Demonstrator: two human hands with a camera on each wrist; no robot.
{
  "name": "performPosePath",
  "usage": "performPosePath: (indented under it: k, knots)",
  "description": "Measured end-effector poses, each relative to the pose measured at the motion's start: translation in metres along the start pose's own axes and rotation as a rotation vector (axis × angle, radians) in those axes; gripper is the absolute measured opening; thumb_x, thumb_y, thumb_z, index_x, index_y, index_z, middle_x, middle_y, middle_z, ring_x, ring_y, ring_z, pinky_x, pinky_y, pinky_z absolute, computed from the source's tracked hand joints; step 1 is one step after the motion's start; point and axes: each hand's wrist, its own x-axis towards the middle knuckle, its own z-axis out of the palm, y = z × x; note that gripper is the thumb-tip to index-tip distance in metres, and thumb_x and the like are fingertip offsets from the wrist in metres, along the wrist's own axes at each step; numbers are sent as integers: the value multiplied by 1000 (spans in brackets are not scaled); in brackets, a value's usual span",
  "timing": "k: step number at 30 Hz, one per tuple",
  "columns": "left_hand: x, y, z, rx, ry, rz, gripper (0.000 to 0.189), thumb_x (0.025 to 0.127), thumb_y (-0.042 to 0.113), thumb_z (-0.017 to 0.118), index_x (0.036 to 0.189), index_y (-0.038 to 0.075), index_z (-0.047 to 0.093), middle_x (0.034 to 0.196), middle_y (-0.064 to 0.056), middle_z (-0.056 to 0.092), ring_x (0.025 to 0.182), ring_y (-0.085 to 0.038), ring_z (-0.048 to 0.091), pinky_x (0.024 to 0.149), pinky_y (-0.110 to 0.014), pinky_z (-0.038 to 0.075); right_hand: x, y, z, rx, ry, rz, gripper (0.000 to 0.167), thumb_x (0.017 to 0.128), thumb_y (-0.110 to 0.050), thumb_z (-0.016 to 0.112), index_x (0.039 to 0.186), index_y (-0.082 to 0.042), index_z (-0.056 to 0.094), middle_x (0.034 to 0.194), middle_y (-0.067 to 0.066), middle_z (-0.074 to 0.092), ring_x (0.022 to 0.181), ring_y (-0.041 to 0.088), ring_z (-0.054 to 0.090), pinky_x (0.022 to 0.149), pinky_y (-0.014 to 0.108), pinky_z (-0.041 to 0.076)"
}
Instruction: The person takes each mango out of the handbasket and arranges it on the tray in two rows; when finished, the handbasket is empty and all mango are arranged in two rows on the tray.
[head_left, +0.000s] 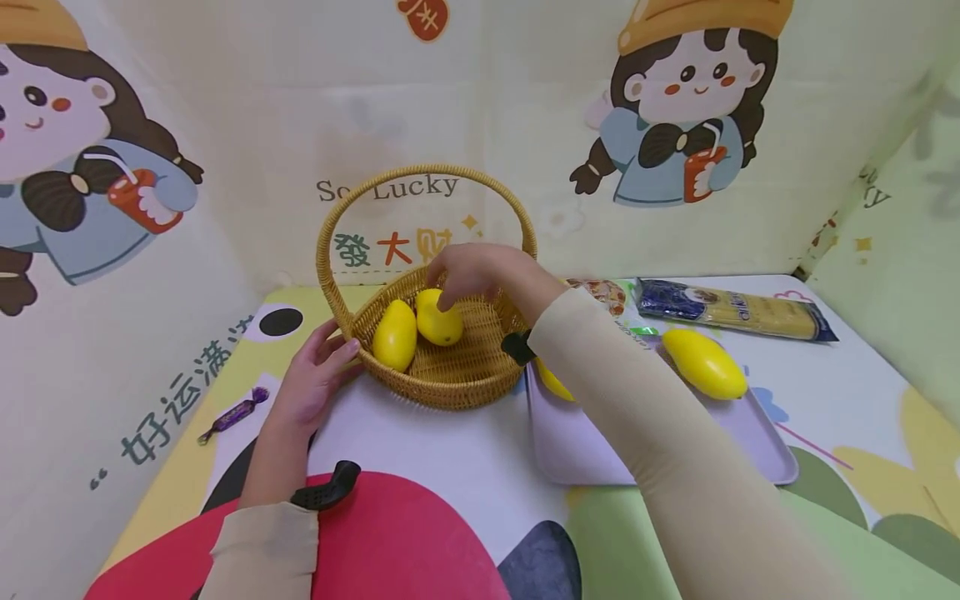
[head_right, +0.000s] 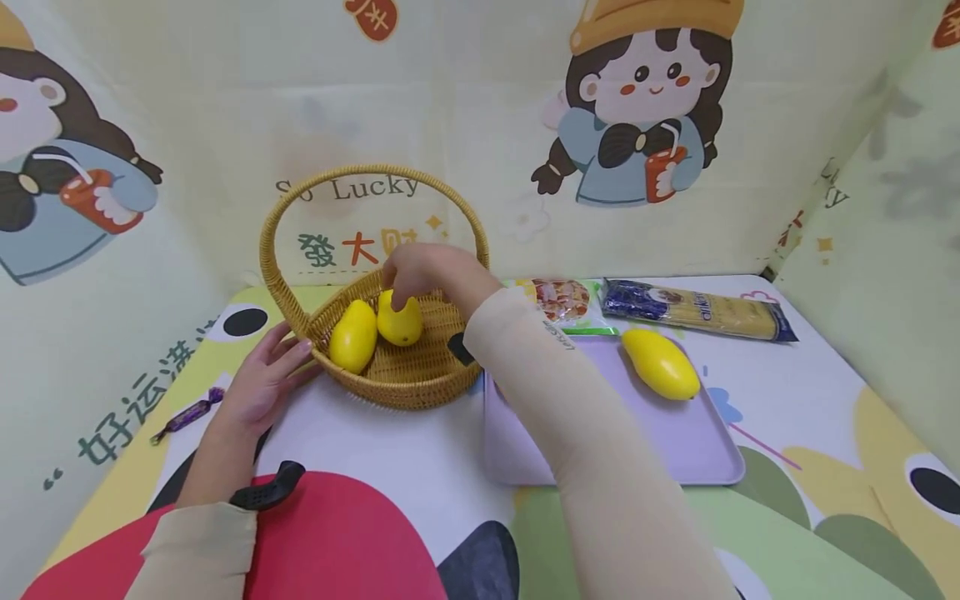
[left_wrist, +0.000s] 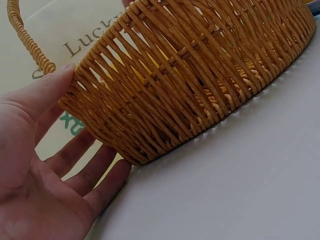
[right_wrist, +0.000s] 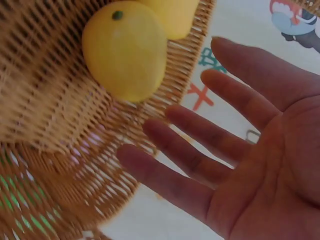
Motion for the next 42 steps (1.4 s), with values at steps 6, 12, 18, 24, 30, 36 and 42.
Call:
performPosePath:
  k: [6,12,18,24,30,36,42]
  knots:
    - [1,2,5,25,7,-4,72,104,33,63,165,32,25,166,-9,32,142,-19,44,123,-43,38,14,0,5,15,86,-31,49,100,-24,67,147,-21,57,156,2,48,99,21,57,76,37,61]
    - [-3,-2,3,4,19,-9,71,105,32,62,165,31,24,167,-10,32,138,-17,47,123,-44,38,29,-8,11,-19,98,-23,49,99,-23,68,147,-19,57,156,3,50,125,22,56,93,41,59]
    - [-4,-5,6,-16,22,-26,71,104,34,63,164,34,26,165,-8,33,134,-14,50,122,-41,39,31,-9,18,-166,4,35,53,97,-23,70,149,-24,57,159,-1,47,140,20,46,109,39,50]
    - [-3,-5,6,-18,22,-19,71,104,33,62,165,35,25,166,-8,32,136,-15,49,121,-40,39,27,-9,20,-178,-34,34,50,94,-11,71,139,-33,65,159,-4,46,128,22,48,89,35,54]
    - [-4,-3,5,-19,24,-9,70,104,33,62,165,34,25,165,-8,34,133,-12,51,119,-38,42,24,-8,19,-215,-76,33,52,93,-10,73,138,-35,64,158,-8,45,127,21,43,93,33,46]
    - [-4,-1,5,-5,24,-11,70,105,33,61,165,34,25,166,-8,33,137,-16,49,120,-39,41,20,-1,21,-116,-57,95,58,92,-11,75,140,-42,62,165,-6,36,126,23,48,86,35,58]
    - [-4,1,4,10,18,-19,71,105,33,61,165,34,24,167,-8,31,139,-18,46,121,-40,40,20,8,26,-70,-25,93,59,91,-11,76,141,-39,63,163,-4,40,123,23,51,80,36,60]
